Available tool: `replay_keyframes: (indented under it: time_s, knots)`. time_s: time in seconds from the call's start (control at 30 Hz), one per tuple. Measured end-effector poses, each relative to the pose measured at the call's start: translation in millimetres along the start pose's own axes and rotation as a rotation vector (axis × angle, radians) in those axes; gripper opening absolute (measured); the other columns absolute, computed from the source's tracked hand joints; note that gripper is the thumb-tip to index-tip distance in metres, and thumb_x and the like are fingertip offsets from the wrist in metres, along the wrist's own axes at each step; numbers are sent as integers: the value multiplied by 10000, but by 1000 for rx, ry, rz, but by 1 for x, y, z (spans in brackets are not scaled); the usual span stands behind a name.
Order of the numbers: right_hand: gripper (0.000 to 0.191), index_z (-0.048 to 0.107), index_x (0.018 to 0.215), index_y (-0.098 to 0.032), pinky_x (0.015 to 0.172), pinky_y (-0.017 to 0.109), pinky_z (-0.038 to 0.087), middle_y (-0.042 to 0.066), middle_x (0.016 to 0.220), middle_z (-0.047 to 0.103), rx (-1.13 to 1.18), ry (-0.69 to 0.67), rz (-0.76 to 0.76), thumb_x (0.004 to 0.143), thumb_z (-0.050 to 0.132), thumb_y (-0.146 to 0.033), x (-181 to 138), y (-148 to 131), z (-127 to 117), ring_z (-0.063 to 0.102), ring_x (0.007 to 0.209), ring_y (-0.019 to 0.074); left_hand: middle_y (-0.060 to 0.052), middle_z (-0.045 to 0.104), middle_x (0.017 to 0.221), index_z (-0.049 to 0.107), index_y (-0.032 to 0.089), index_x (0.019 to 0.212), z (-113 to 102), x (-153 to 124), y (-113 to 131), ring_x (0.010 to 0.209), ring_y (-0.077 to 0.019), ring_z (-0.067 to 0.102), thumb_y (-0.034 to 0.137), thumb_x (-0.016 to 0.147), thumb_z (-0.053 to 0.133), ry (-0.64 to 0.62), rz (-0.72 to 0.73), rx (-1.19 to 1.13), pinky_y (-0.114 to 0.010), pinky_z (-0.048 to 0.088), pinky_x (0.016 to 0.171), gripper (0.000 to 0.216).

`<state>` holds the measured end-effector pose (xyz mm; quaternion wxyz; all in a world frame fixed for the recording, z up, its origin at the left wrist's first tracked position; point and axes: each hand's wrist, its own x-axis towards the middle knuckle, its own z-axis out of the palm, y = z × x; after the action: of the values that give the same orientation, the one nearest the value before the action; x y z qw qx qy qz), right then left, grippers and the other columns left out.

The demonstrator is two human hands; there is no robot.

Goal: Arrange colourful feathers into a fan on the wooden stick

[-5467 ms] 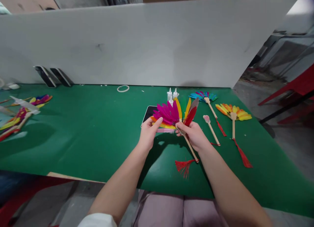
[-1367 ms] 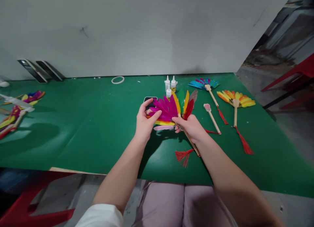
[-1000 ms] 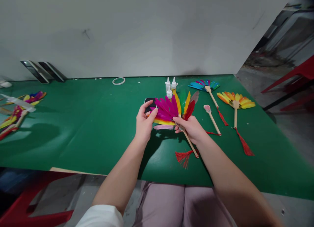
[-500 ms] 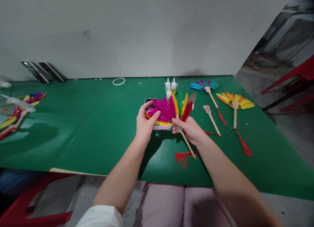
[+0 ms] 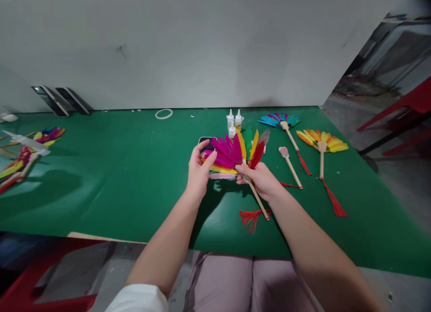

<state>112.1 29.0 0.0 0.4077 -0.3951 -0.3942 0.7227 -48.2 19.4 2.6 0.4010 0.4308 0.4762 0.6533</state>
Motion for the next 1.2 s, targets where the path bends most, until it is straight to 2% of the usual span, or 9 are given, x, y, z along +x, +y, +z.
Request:
replay_keyframes:
  time_s: [0.2,0.43,0.63,0.77,0.87,1.0,1.2]
  knots:
    - [232,599,755,-118,495,180,505,-24,587,555,123,20,0,610,721,-250,2,-1,-3,535,505,67,-24,622,867,476,265,1133,-2,0,0,692,-125,597,431,785,478,22,-54,-81,-221,444,562,386]
    - [196,598,740,-137,647,183,519,-25,644,587,326,85,-45,592,722,-164,11,-3,-9,588,613,73,-72,632,938,428,230,1171,0,2,-5,816,-165,618,401,778,496,-45,-113,-151,-305,481,699,433]
    - [248,613,810,-176,795,246,500,-3,789,643,364,94,-119,587,679,-91,15,-2,-14,626,804,124,-99,640,960,402,201,1200,1,2,-9,829,-177,622,389,775,502,-91,-153,-131,-324,477,715,475]
    - [261,614,841,-198,822,263,490,-1,861,660,350,99,-123,599,684,-130,18,1,-14,620,891,136,-104,645,961,387,194,1214,1,3,-8,831,-181,624,391,769,508,-98,-171,-139,-333,477,722,501]
    - [242,627,849,-206,816,260,491,5,906,672,351,107,-91,620,684,-156,18,3,-12,621,911,138,-111,645,970,388,191,1217,1,3,-9,847,-186,623,397,773,506,-97,-183,-155,-342,473,741,504]
    - [152,647,813,-175,717,222,514,31,877,688,325,135,-5,666,670,-205,15,5,-6,649,779,116,-118,625,1027,402,194,1214,1,4,-11,923,-189,603,409,781,499,-85,-208,-178,-340,460,790,493]
    - [207,652,816,-155,603,183,504,40,804,693,179,163,26,666,680,-296,10,10,2,646,684,97,-92,618,995,423,202,1205,-1,7,-15,902,-170,602,452,785,476,-75,-235,-253,-335,466,807,492]
